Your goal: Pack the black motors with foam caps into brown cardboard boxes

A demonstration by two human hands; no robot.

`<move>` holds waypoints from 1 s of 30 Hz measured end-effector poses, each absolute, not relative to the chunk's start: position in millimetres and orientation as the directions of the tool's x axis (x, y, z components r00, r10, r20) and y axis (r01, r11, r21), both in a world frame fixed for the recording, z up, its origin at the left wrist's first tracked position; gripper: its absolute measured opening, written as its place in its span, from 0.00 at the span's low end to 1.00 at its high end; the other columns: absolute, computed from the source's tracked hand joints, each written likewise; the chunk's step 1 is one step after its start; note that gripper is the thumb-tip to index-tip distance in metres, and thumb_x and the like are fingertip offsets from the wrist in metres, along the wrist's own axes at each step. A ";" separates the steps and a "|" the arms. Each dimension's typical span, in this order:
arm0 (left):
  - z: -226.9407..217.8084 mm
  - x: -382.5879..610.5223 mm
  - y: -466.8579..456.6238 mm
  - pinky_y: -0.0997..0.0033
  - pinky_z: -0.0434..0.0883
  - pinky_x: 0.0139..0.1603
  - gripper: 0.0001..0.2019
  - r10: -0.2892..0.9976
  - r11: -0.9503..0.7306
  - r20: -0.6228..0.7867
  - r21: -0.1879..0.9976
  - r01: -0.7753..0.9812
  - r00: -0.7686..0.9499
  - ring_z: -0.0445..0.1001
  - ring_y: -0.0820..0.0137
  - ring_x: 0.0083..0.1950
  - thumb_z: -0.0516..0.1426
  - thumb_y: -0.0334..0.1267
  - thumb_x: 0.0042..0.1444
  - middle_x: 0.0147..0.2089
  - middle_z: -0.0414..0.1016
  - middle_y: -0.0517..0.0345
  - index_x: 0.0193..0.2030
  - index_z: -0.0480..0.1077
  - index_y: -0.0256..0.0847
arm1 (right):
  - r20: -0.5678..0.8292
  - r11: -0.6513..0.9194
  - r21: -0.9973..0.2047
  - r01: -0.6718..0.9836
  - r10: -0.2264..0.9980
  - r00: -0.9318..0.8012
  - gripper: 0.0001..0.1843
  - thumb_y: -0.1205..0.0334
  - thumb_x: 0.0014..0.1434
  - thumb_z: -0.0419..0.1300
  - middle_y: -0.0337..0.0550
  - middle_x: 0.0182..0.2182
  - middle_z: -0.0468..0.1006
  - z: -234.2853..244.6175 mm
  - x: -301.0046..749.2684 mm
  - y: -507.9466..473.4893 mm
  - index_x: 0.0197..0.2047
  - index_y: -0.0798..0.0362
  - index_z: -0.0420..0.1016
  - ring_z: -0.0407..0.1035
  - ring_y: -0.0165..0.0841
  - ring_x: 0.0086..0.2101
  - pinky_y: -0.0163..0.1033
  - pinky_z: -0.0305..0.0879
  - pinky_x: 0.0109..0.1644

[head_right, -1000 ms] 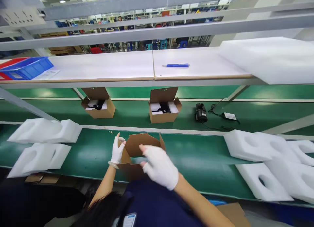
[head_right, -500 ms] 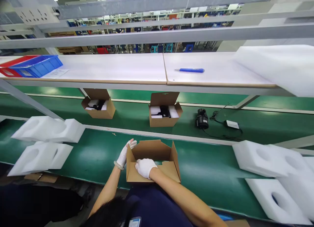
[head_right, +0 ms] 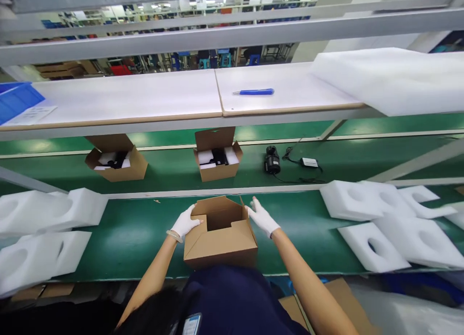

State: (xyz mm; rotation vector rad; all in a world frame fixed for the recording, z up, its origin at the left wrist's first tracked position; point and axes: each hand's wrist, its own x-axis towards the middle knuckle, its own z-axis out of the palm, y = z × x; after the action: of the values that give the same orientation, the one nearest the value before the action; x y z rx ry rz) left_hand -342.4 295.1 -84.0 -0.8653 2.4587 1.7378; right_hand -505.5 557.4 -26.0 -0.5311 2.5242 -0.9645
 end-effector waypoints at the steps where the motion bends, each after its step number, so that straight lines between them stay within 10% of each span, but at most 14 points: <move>1: -83.1 -343.7 295.4 0.53 0.61 0.62 0.38 -0.427 0.246 -0.308 0.865 -0.437 -0.850 0.64 0.50 0.62 0.66 0.39 0.39 0.61 0.67 0.44 0.61 0.63 0.41 | -0.333 0.667 -0.735 -0.122 -0.511 -0.792 0.38 0.52 0.61 0.49 0.58 0.57 0.67 -32.3 -502.9 554.3 0.69 0.59 0.44 0.67 0.42 0.54 0.47 0.67 0.52; 6: -76.3 -337.6 298.0 0.54 0.60 0.64 0.32 -0.439 0.351 -0.194 0.862 -0.366 -0.877 0.65 0.54 0.62 0.64 0.40 0.43 0.61 0.68 0.46 0.58 0.67 0.40 | -0.521 0.727 -0.686 -0.033 -0.522 -0.676 0.55 0.56 0.52 0.60 0.59 0.54 0.70 -47.0 -485.5 526.0 0.71 0.61 0.28 0.73 0.40 0.43 0.41 0.70 0.43; 14: -61.3 -313.3 292.6 0.52 0.57 0.65 0.14 -0.001 0.558 -0.074 0.828 -0.061 -0.997 0.64 0.54 0.62 0.63 0.47 0.45 0.62 0.67 0.56 0.40 0.79 0.51 | -0.440 0.574 -0.762 -0.299 -0.799 -0.410 0.36 0.58 0.55 0.54 0.51 0.60 0.64 -19.2 -528.0 528.9 0.66 0.54 0.55 0.65 0.41 0.54 0.43 0.66 0.52; 19: -65.6 -330.7 298.0 0.54 0.63 0.59 0.17 -0.154 0.633 -0.171 0.739 -0.230 -0.973 0.69 0.53 0.54 0.62 0.50 0.46 0.56 0.73 0.54 0.43 0.78 0.51 | -0.572 0.608 -0.319 -0.727 -0.735 -0.364 0.42 0.50 0.40 0.68 0.56 0.53 0.70 -13.9 -503.3 483.8 0.59 0.52 0.67 0.65 0.53 0.51 0.53 0.64 0.51; 24: -75.5 -345.4 308.8 0.46 0.58 0.59 0.34 -0.263 0.685 -0.257 0.629 -0.368 -0.930 0.67 0.45 0.54 0.66 0.47 0.38 0.48 0.75 0.45 0.56 0.70 0.45 | -0.526 0.646 -0.053 -0.762 -0.667 -0.529 0.52 0.55 0.36 0.72 0.63 0.52 0.68 -28.8 -471.3 460.7 0.64 0.55 0.59 0.62 0.55 0.52 0.56 0.62 0.49; 30: -92.6 -320.7 312.4 0.55 0.58 0.62 0.22 -0.652 0.000 -0.266 0.936 -0.351 -0.710 0.66 0.56 0.58 0.55 0.54 0.55 0.52 0.73 0.46 0.46 0.73 0.39 | -0.338 0.666 -0.452 -0.594 -0.744 -0.576 0.29 0.55 0.58 0.55 0.53 0.56 0.68 -36.9 -501.9 510.1 0.62 0.52 0.62 0.62 0.45 0.54 0.48 0.59 0.57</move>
State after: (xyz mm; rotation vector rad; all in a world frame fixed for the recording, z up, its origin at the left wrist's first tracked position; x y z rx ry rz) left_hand -320.7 312.4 -92.6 -1.2305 2.3783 2.0780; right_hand -501.9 510.1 -36.9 -1.0360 2.3758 -0.3964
